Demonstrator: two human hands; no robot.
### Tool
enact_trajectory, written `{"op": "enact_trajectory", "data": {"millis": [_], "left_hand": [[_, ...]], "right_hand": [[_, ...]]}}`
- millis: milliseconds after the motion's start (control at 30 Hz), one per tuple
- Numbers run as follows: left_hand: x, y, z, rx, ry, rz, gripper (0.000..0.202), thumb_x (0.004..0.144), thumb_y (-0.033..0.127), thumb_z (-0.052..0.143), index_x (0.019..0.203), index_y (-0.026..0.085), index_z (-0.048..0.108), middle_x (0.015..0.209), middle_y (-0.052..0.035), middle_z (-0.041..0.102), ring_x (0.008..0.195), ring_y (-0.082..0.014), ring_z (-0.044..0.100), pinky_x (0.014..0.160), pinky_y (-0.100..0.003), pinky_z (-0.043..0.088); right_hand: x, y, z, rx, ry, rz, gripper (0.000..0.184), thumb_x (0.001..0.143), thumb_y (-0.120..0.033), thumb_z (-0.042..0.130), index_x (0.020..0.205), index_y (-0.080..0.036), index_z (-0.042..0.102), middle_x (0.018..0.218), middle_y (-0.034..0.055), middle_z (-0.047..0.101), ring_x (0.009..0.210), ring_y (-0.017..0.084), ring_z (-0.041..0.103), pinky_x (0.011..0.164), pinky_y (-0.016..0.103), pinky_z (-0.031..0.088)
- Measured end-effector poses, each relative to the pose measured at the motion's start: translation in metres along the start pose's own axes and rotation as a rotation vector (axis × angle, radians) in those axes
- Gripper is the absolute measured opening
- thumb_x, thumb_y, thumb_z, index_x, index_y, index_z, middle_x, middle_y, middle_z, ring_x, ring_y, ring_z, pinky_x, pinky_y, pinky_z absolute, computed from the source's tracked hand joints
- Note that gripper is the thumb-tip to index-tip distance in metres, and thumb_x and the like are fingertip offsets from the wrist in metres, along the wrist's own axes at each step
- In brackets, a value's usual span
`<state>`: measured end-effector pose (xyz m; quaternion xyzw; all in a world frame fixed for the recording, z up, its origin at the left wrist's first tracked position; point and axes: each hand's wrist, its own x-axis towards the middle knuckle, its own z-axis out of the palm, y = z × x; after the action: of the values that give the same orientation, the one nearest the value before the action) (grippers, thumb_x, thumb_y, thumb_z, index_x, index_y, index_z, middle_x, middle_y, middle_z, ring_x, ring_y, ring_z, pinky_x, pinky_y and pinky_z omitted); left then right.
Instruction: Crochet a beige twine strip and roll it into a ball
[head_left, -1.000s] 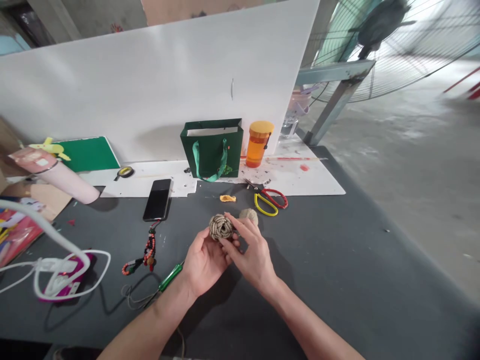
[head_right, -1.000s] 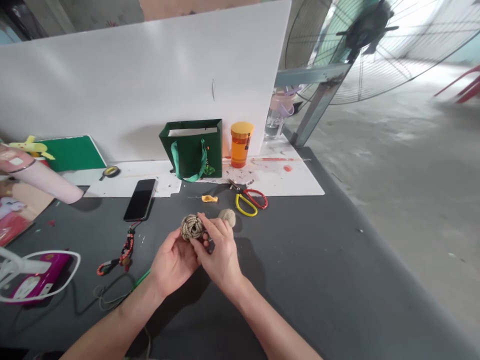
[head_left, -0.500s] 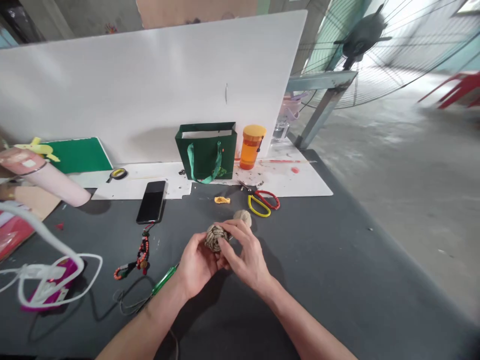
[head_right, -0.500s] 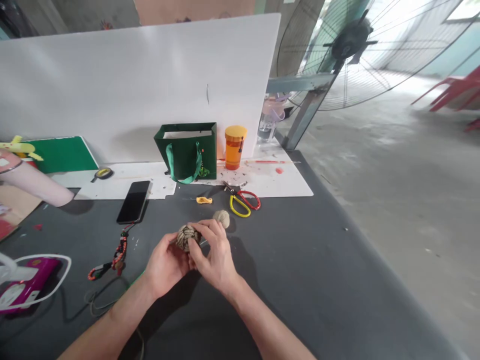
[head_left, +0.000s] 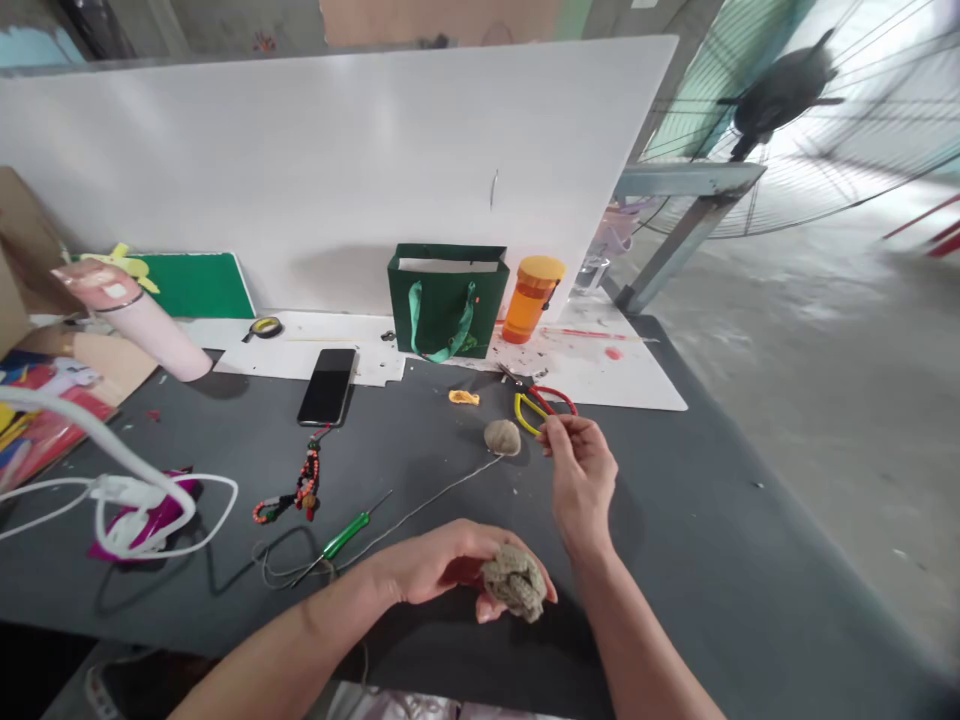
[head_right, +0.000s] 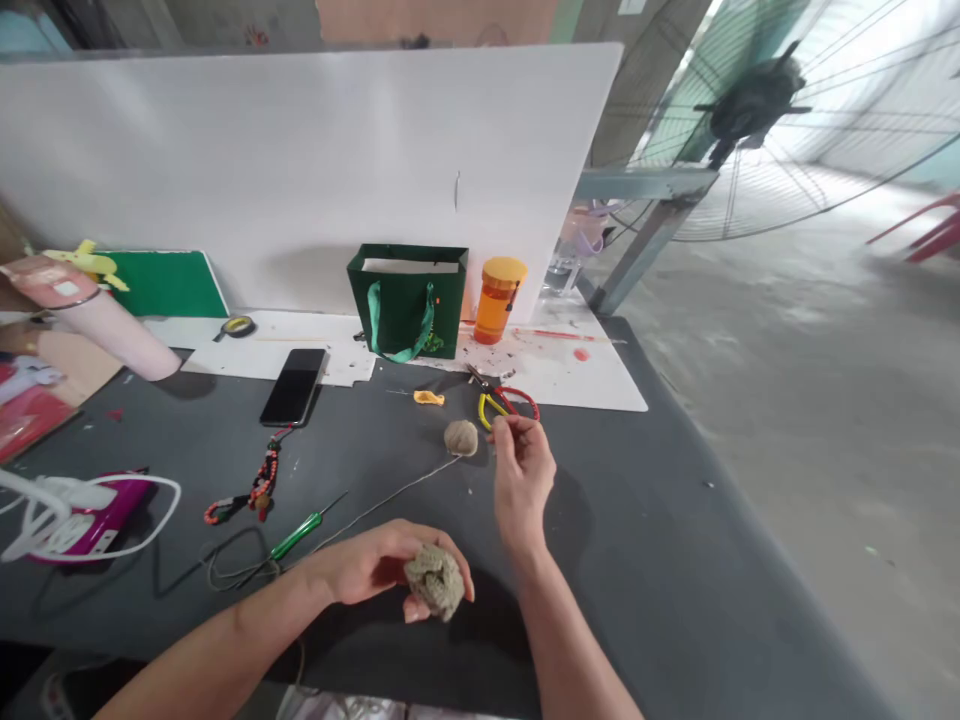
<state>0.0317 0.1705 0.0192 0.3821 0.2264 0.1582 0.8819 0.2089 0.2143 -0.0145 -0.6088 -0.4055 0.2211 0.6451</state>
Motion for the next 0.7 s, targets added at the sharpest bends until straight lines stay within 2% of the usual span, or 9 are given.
{"op": "enact_trajectory", "data": {"millis": [67, 133, 200, 267, 333, 400, 467, 567, 700], "left_hand": [[0.000, -0.001, -0.003, -0.025, -0.024, 0.004, 0.025, 0.080, 0.031, 0.064, 0.088, 0.014, 0.080, 0.071, -0.0069, 0.067, 0.052, -0.0132, 0.050, 0.052, -0.027, 0.037], [0.001, 0.001, -0.008, -0.150, -0.010, 0.054, 0.031, 0.081, 0.036, 0.063, 0.090, 0.011, 0.080, 0.063, -0.0057, 0.064, 0.049, -0.0135, 0.049, 0.050, -0.027, 0.038], [0.003, 0.004, -0.015, -0.380, 0.059, 0.155, 0.040, 0.083, 0.039, 0.059, 0.093, 0.006, 0.079, 0.056, -0.0042, 0.058, 0.046, -0.0142, 0.046, 0.048, -0.028, 0.037], [0.003, 0.008, -0.022, -0.605, 0.168, 0.270, 0.044, 0.087, 0.038, 0.053, 0.096, 0.003, 0.077, 0.054, -0.0033, 0.054, 0.047, -0.0142, 0.046, 0.049, -0.027, 0.038], [0.002, 0.013, -0.029, -0.720, 0.255, 0.358, 0.045, 0.093, 0.037, 0.046, 0.101, 0.004, 0.075, 0.058, -0.0024, 0.053, 0.050, -0.0129, 0.047, 0.052, -0.025, 0.040], [0.001, 0.017, -0.035, -0.761, 0.303, 0.405, 0.048, 0.097, 0.038, 0.038, 0.103, 0.007, 0.074, 0.061, -0.0014, 0.052, 0.052, -0.0118, 0.047, 0.054, -0.023, 0.041], [-0.001, 0.020, -0.039, -0.786, 0.338, 0.425, 0.051, 0.100, 0.039, 0.032, 0.104, 0.009, 0.073, 0.061, -0.0009, 0.052, 0.051, -0.0121, 0.047, 0.054, -0.023, 0.041], [0.000, 0.021, -0.042, -0.803, 0.368, 0.427, 0.051, 0.102, 0.041, 0.030, 0.104, 0.013, 0.073, 0.058, -0.0004, 0.051, 0.049, -0.0133, 0.046, 0.052, -0.024, 0.040], [0.002, 0.022, -0.041, -0.804, 0.399, 0.395, 0.050, 0.101, 0.041, 0.031, 0.101, 0.011, 0.072, 0.058, -0.0027, 0.055, 0.049, -0.0151, 0.051, 0.052, -0.026, 0.043]], "right_hand": [[0.004, 0.001, 0.002, -0.234, -0.132, -0.103, 0.028, 0.089, -0.045, 0.057, 0.087, -0.018, 0.067, 0.073, 0.0048, 0.070, 0.063, 0.018, 0.061, 0.062, 0.031, 0.048], [0.013, -0.001, 0.008, -0.426, -0.292, -0.191, 0.026, 0.090, -0.039, 0.054, 0.088, -0.019, 0.070, 0.078, 0.0067, 0.073, 0.065, 0.019, 0.064, 0.063, 0.031, 0.050], [0.027, -0.006, 0.020, -0.522, -0.402, -0.230, 0.020, 0.088, -0.031, 0.057, 0.086, -0.020, 0.073, 0.084, 0.0068, 0.076, 0.074, 0.021, 0.067, 0.069, 0.031, 0.052], [0.043, -0.012, 0.038, -0.625, -0.483, -0.255, 0.019, 0.088, -0.022, 0.057, 0.092, -0.020, 0.075, 0.095, 0.0079, 0.077, 0.092, 0.023, 0.069, 0.085, 0.034, 0.053], [0.058, -0.016, 0.058, -0.751, -0.559, -0.253, 0.023, 0.090, -0.014, 0.054, 0.096, -0.019, 0.076, 0.105, 0.0095, 0.077, 0.106, 0.025, 0.068, 0.095, 0.036, 0.050], [0.069, -0.017, 0.077, -0.879, -0.651, -0.226, 0.022, 0.091, -0.010, 0.057, 0.099, -0.018, 0.075, 0.111, 0.0113, 0.075, 0.110, 0.026, 0.067, 0.097, 0.037, 0.051], [0.076, -0.016, 0.093, -0.989, -0.745, -0.198, 0.017, 0.094, -0.017, 0.063, 0.108, -0.017, 0.072, 0.118, 0.0116, 0.072, 0.110, 0.026, 0.067, 0.096, 0.041, 0.053], [0.082, -0.013, 0.106, -1.107, -0.857, -0.172, 0.031, 0.098, -0.033, 0.065, 0.125, -0.018, 0.063, 0.128, 0.0100, 0.065, 0.109, 0.025, 0.067, 0.092, 0.046, 0.058], [0.083, -0.008, 0.114, -1.189, -0.932, -0.149, 0.035, 0.098, -0.035, 0.065, 0.129, -0.018, 0.061, 0.130, 0.0101, 0.064, 0.109, 0.025, 0.067, 0.091, 0.046, 0.059]]}}
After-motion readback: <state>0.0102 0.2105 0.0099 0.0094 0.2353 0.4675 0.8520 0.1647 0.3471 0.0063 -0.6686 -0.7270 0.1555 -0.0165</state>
